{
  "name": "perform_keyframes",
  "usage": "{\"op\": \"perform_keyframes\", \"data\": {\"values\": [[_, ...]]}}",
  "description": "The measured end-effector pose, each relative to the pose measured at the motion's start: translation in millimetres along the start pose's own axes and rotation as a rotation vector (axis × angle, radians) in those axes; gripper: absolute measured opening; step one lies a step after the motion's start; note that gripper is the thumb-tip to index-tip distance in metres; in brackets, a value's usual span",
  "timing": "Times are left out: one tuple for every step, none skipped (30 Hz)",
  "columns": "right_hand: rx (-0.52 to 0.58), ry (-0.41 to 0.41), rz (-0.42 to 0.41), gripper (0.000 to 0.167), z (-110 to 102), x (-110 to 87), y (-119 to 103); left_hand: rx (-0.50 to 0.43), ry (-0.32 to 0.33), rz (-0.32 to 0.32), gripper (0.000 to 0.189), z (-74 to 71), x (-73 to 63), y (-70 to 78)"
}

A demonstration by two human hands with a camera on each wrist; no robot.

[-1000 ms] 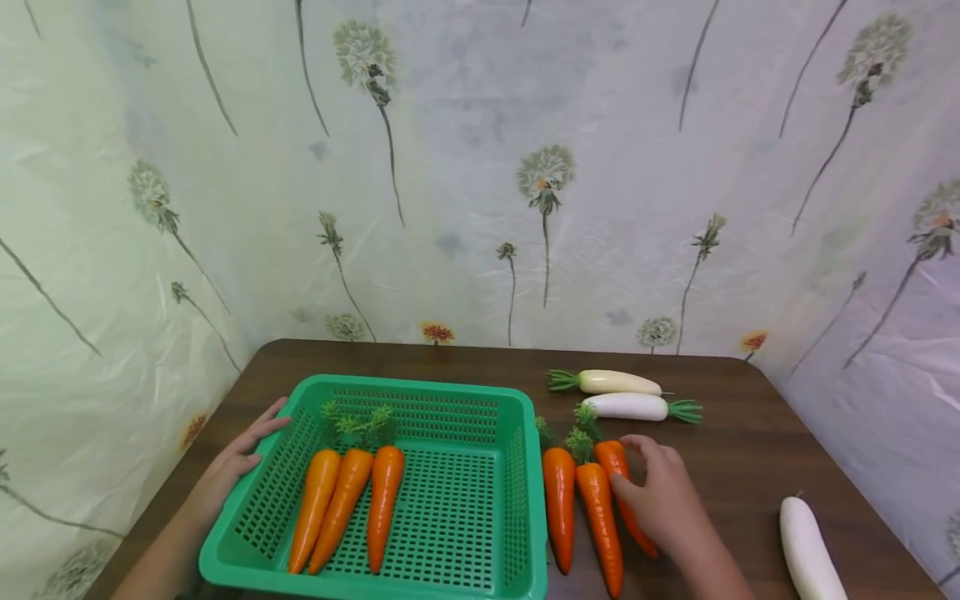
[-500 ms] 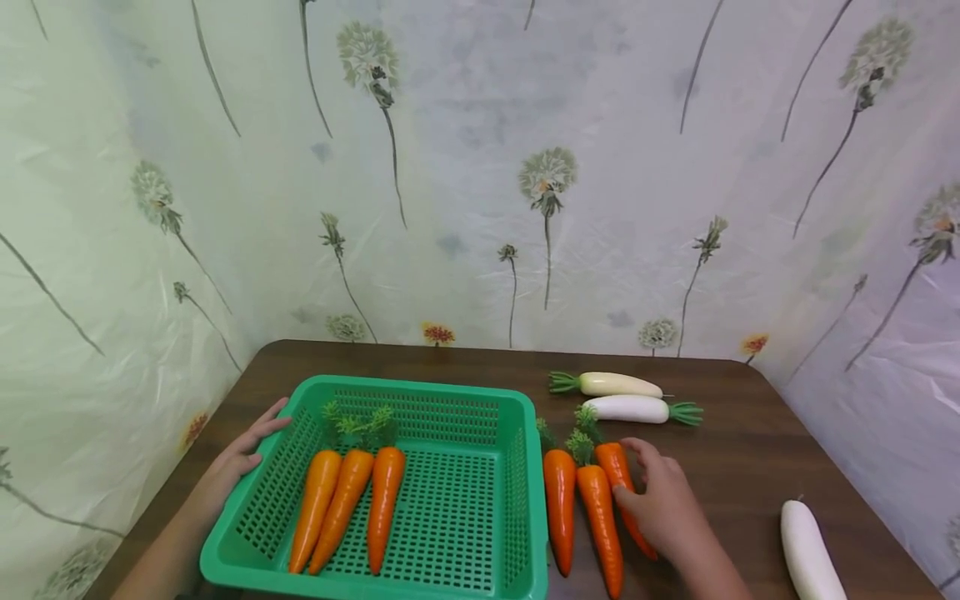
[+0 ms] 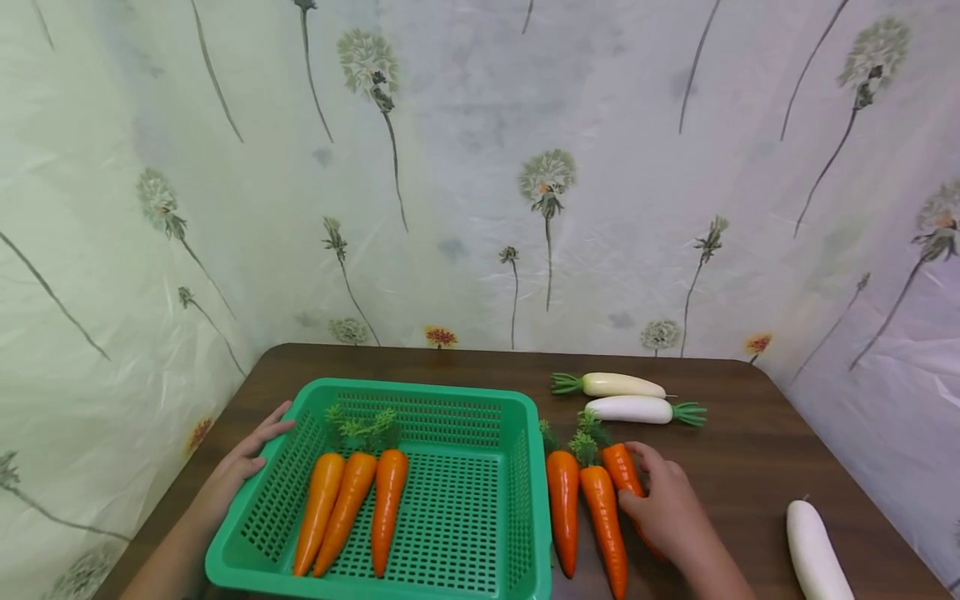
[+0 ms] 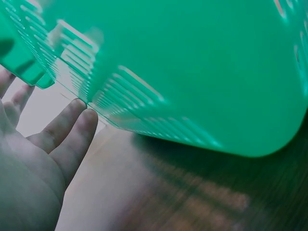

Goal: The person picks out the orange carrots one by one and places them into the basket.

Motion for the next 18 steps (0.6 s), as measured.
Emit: {"op": "perform_keyframes", "data": {"values": [[0.001, 0.000, 0.003, 0.075, 0.4, 0.0, 0.5, 0.001, -0.003, 0.007, 0.050, 0.4, 0.1, 0.7], [0.000, 0.000, 0.006, 0.075, 0.8, 0.1, 1.0, 0.001, -0.007, 0.012, 0.050, 0.6, 0.2, 1.1], [-0.001, -0.003, 0.010, 0.075, 1.1, 0.3, 1.5, 0.000, -0.008, 0.013, 0.050, 0.7, 0.2, 1.1], [-0.001, -0.008, 0.015, 0.075, 1.7, 0.4, 2.1, 0.000, -0.007, 0.012, 0.051, 0.7, 0.3, 1.0], [-0.003, -0.012, 0.020, 0.075, 2.2, 0.6, 2.6, 0.001, -0.006, 0.010, 0.051, 0.6, 0.3, 0.6], [-0.006, -0.015, 0.025, 0.075, 2.6, 0.5, 3.1, 0.002, -0.005, 0.007, 0.051, 0.4, 0.5, 0.1], [-0.010, -0.017, 0.029, 0.075, 2.9, 0.2, 3.5, 0.003, -0.006, 0.003, 0.052, 0.5, 0.5, -0.1], [-0.014, -0.020, 0.036, 0.075, 3.1, -0.1, 3.8, 0.006, -0.008, 0.002, 0.052, 0.5, 0.5, -0.3], [-0.015, -0.023, 0.041, 0.076, 3.3, -0.4, 4.0, 0.006, -0.006, -0.003, 0.052, 0.3, 0.6, -0.5], [-0.015, -0.026, 0.045, 0.076, 3.6, -0.7, 4.2, 0.009, -0.005, -0.006, 0.052, 0.2, 0.7, -0.5], [-0.017, -0.026, 0.046, 0.076, 3.4, -0.8, 3.9, 0.011, -0.004, -0.008, 0.052, 0.2, 0.8, -0.5], [-0.016, -0.028, 0.048, 0.076, 3.3, -0.9, 3.4, 0.013, -0.001, -0.011, 0.052, 0.1, 0.8, -0.4], [-0.013, -0.030, 0.049, 0.076, 3.4, -0.9, 3.0, 0.016, 0.001, -0.012, 0.052, 0.1, 0.8, -0.3], [-0.009, -0.031, 0.049, 0.076, 3.4, -0.9, 2.5, 0.018, 0.002, -0.011, 0.052, 0.0, 0.7, -0.1], [-0.005, -0.032, 0.051, 0.076, 3.4, -0.9, 2.0, 0.016, 0.006, -0.015, 0.052, -0.1, 0.7, 0.0], [-0.003, -0.032, 0.052, 0.076, 3.4, -1.1, 1.5, 0.015, 0.006, -0.015, 0.052, -0.1, 0.5, 0.3], [-0.001, -0.033, 0.050, 0.076, 3.6, -1.0, 1.1, 0.016, 0.008, -0.016, 0.052, -0.1, 0.4, 0.4], [0.001, -0.033, 0.052, 0.076, 3.6, -1.4, 0.7, 0.017, 0.008, -0.015, 0.052, 0.0, 0.2, 0.4]]}}
Point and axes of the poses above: each hand's wrist, its own x-axis towards the middle knuckle, its own z-axis out of the palm, y = z × x, the point moved 7 cm from there along x, towards the middle knuckle, and after that the axes turned 8 degrees about -x, right-handed, at the moved point
